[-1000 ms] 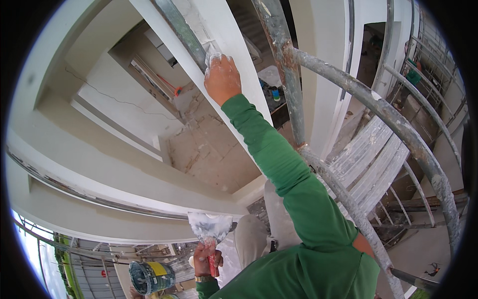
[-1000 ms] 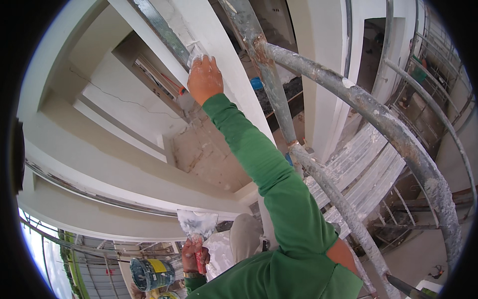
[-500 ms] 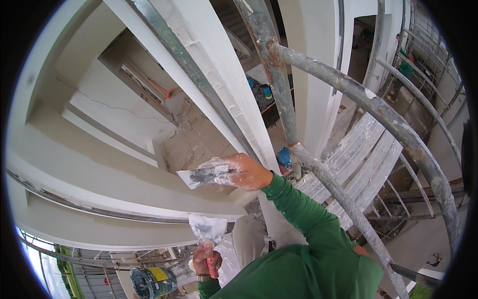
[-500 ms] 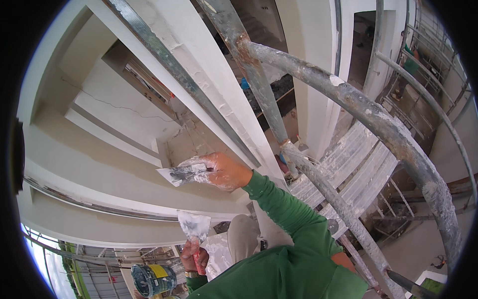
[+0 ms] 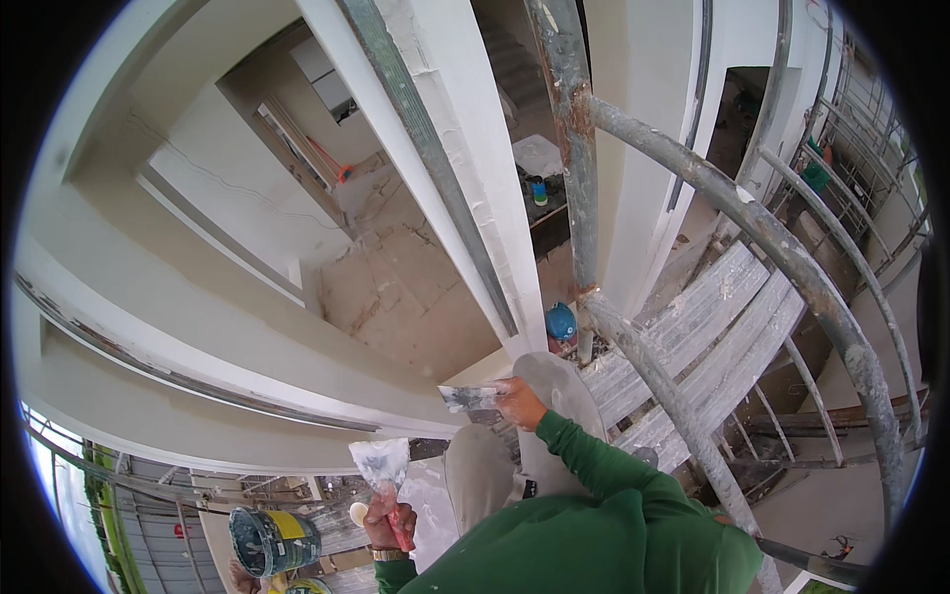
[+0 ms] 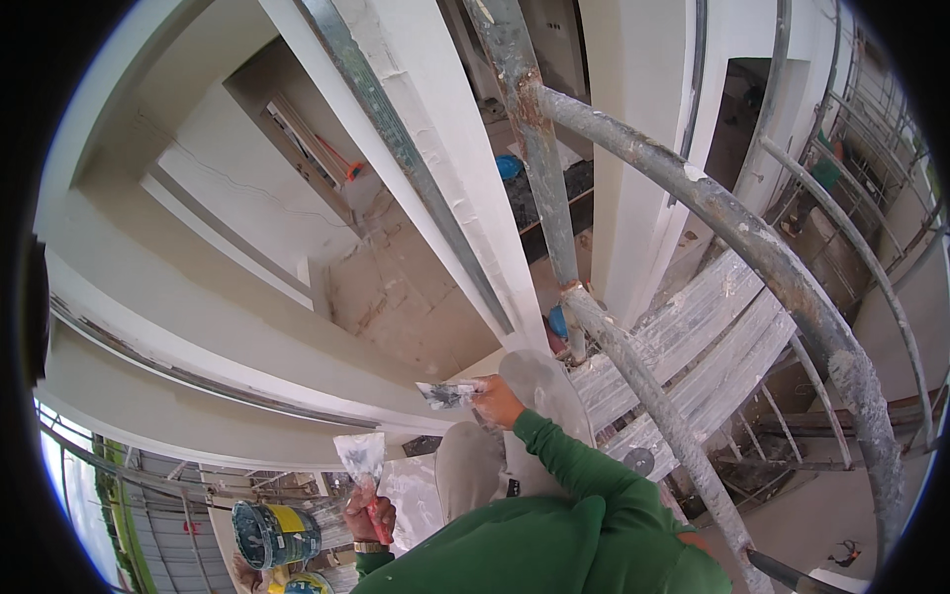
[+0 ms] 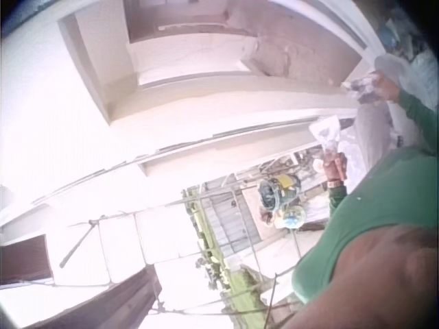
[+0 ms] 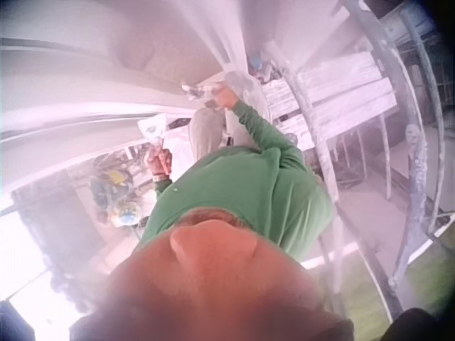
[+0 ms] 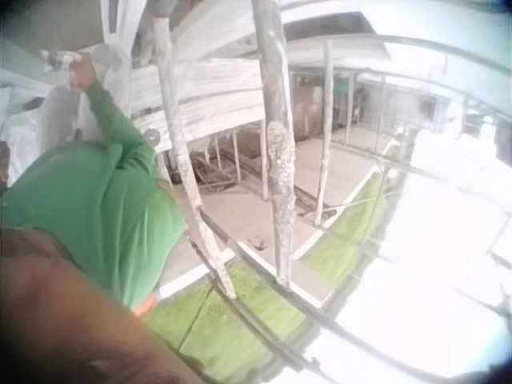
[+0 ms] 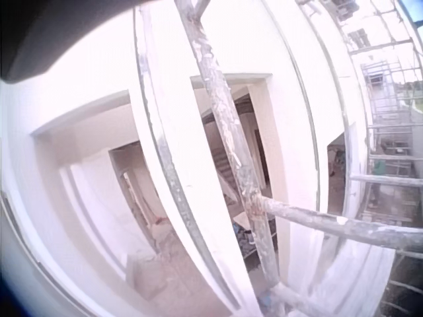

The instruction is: The person scoops white plaster from a board using a trowel and applies it to a vertical wall surface. They repeatedly smooth the plaster along the wall and a metal strip, occasionally scraping excess material back onto the board.

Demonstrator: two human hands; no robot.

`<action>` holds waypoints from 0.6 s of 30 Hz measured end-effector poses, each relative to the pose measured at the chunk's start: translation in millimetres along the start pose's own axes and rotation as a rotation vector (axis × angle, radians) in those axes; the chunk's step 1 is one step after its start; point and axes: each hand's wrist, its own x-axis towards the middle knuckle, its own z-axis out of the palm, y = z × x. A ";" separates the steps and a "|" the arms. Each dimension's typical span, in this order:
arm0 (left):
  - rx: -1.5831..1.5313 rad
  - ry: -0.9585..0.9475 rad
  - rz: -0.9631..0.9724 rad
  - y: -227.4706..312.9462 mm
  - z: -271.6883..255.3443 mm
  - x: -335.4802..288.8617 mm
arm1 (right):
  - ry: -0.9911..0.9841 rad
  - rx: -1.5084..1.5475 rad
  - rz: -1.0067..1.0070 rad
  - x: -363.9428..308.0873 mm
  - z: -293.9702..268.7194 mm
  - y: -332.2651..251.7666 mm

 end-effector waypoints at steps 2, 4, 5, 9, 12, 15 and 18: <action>-0.120 -0.144 -0.014 -7.3 -8.4 -6.3 | 0.088 0.445 -0.104 1.0 1.2 21.8; -0.135 0.027 -0.045 -14.4 -7.3 -10.6 | 0.118 1.088 -0.046 8.0 -7.6 43.4; -0.141 0.114 -0.064 -16.4 -10.6 -11.6 | 0.123 1.241 0.010 8.5 -13.6 52.6; -0.034 0.388 -0.102 -15.9 -72.2 -18.3 | 0.137 1.280 0.159 27.5 -8.3 8.6; -0.105 0.429 -0.048 -24.8 -76.5 -20.8 | 0.135 1.224 0.208 30.2 -18.5 9.6; -0.190 0.420 -0.050 -21.9 -91.8 -19.5 | 0.072 1.151 0.227 29.5 -24.7 -14.4; 0.574 0.331 0.282 -30.2 -72.0 -20.7 | 0.028 1.132 0.206 32.0 -45.7 -11.1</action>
